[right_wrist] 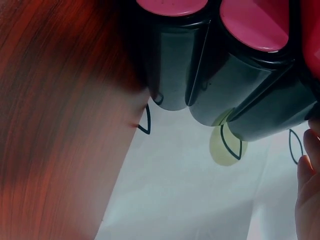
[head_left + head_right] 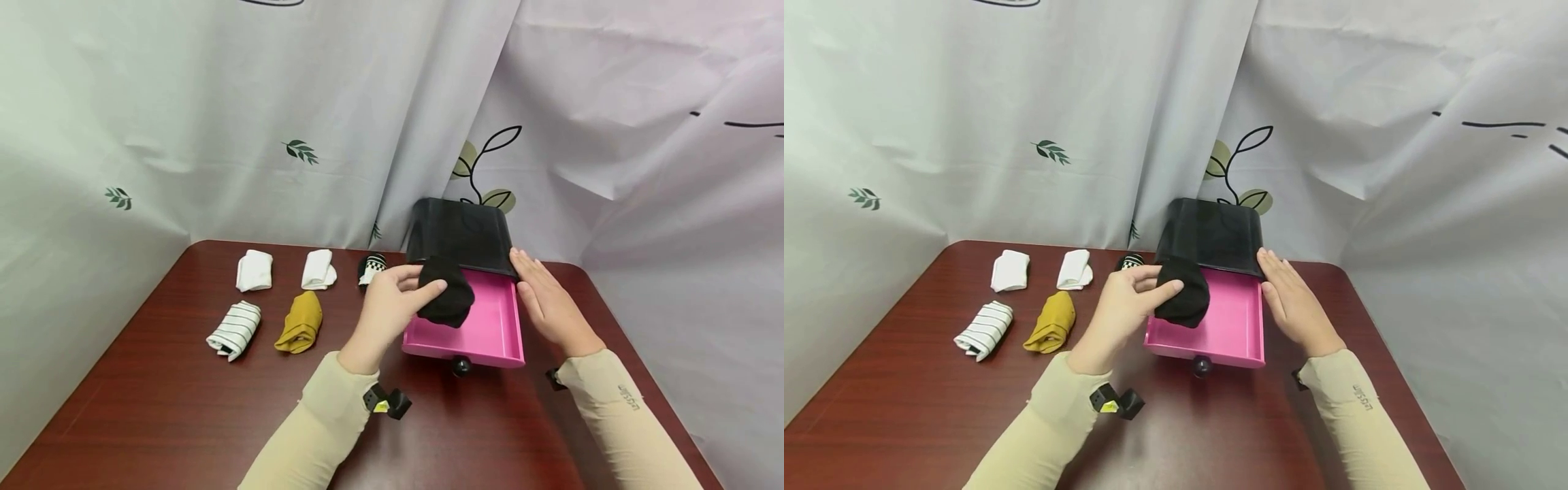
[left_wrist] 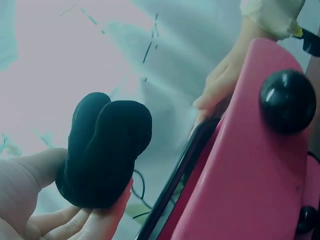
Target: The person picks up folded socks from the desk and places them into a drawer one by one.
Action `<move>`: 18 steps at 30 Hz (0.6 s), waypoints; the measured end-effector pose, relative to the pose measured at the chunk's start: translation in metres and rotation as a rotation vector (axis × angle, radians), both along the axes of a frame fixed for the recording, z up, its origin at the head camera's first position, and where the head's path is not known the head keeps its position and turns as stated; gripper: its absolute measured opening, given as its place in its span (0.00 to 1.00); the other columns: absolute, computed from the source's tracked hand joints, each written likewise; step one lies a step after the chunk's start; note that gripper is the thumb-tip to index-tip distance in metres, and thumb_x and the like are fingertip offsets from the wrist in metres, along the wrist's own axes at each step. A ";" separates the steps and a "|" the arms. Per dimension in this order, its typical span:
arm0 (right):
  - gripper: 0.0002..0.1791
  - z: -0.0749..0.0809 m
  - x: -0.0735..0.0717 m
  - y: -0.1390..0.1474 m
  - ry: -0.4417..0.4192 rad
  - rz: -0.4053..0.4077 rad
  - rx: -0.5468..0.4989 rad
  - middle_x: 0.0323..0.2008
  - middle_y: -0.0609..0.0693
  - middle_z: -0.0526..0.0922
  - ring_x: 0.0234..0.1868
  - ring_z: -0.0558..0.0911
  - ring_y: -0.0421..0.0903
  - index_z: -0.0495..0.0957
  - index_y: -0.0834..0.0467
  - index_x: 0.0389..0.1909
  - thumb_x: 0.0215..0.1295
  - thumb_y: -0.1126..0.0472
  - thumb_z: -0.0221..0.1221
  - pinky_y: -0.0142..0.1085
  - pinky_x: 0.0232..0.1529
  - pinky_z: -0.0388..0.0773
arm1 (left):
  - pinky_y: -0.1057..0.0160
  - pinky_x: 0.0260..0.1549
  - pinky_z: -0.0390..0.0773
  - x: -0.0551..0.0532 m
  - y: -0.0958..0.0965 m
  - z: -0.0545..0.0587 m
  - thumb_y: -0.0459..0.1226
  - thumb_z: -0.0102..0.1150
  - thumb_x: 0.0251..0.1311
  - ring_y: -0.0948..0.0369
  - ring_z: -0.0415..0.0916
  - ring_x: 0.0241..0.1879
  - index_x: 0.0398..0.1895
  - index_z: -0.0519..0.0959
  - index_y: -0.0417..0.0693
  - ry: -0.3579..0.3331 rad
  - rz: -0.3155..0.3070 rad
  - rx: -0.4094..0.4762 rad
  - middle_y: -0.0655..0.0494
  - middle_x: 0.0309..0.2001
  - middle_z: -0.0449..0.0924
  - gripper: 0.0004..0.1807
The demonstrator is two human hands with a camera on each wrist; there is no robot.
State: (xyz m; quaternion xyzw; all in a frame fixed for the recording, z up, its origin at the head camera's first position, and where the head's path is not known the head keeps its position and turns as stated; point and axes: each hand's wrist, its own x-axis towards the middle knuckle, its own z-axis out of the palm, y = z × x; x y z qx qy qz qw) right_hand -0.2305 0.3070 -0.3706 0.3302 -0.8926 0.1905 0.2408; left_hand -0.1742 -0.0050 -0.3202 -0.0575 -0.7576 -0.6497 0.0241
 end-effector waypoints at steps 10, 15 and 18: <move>0.29 -0.001 0.002 0.001 0.000 0.006 -0.023 0.74 0.64 0.64 0.76 0.60 0.59 0.60 0.67 0.75 0.77 0.63 0.48 0.34 0.77 0.42 | 0.58 0.45 0.84 -0.004 0.041 -0.015 0.46 0.73 0.58 0.56 0.84 0.45 0.56 0.82 0.40 0.049 -0.028 -0.132 0.50 0.45 0.87 0.27; 0.29 -0.002 0.001 0.000 -0.004 0.012 -0.028 0.74 0.63 0.63 0.77 0.59 0.57 0.60 0.67 0.75 0.77 0.64 0.49 0.34 0.77 0.42 | 0.60 0.45 0.84 -0.006 0.051 -0.020 0.45 0.72 0.59 0.58 0.85 0.44 0.56 0.82 0.39 0.055 -0.034 -0.174 0.50 0.44 0.87 0.26; 0.29 -0.002 0.000 0.001 0.001 0.011 -0.025 0.74 0.63 0.63 0.78 0.57 0.54 0.60 0.66 0.75 0.76 0.64 0.49 0.34 0.77 0.42 | 0.62 0.45 0.84 -0.006 0.055 -0.018 0.43 0.71 0.61 0.60 0.85 0.42 0.56 0.82 0.38 0.053 -0.055 -0.204 0.50 0.43 0.87 0.24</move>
